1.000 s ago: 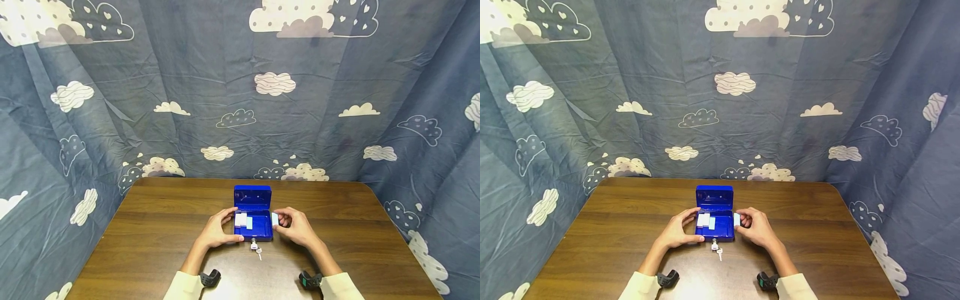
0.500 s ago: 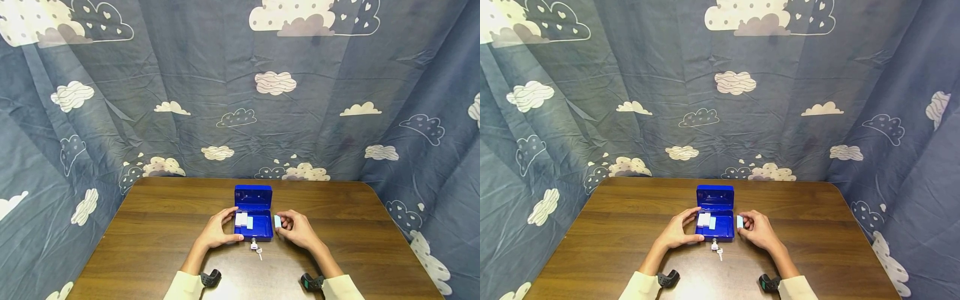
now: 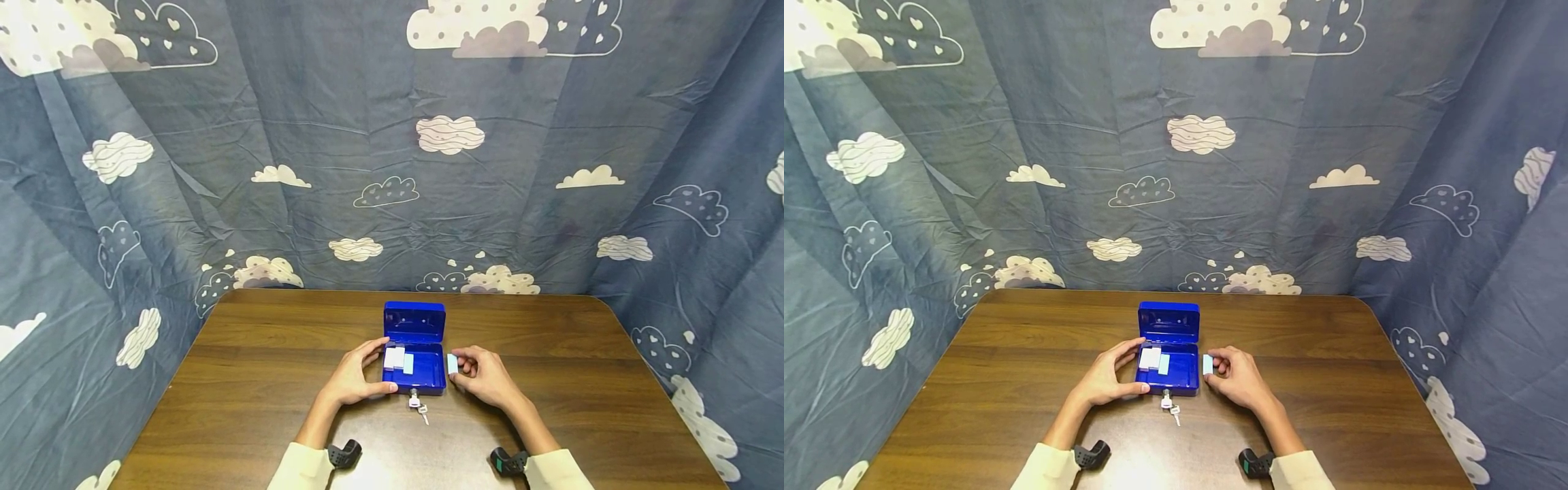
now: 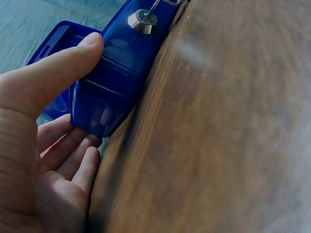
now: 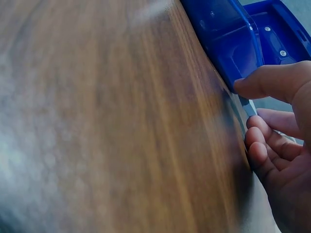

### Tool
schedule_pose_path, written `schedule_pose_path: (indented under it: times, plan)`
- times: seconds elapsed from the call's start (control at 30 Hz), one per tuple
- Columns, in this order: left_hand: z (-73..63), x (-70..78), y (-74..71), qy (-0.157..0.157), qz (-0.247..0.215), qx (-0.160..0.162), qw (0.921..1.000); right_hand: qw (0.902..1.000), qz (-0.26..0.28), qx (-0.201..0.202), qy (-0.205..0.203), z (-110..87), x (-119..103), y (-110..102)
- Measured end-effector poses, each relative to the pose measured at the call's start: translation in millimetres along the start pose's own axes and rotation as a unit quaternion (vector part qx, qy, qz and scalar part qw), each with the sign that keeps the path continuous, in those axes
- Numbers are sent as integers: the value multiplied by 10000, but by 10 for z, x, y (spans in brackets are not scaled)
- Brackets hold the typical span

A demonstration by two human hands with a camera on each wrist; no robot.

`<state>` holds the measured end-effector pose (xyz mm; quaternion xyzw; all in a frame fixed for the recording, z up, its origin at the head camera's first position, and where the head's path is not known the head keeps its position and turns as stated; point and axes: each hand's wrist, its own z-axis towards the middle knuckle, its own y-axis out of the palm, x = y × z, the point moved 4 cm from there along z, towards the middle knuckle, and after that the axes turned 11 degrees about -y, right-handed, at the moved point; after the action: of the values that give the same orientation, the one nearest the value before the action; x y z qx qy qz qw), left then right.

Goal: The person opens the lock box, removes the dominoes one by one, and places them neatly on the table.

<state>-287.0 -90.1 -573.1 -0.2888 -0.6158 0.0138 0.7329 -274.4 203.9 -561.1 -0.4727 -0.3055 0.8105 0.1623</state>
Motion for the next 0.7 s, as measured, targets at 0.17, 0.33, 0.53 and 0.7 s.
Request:
schedule_pose_path:
  times: [0.17, 0.33, 0.53, 0.7]
  plan:
    - [5, 3, 7, 79, -79, 14, 9999, 10000, -62, -55, -17, 3, -1, 12]
    - [-3, -5, 4, -25, -63, 9, 10000, 9998, -132, -135, -65, 15, -27, 14]
    - [-7, -1, 1, -206, -13, -38, 9998, 9996, -157, -227, -103, 25, -47, -4]
    - [-13, 26, 0, -74, -40, -14, 10000, 9993, -122, -337, -144, 19, -44, -14]
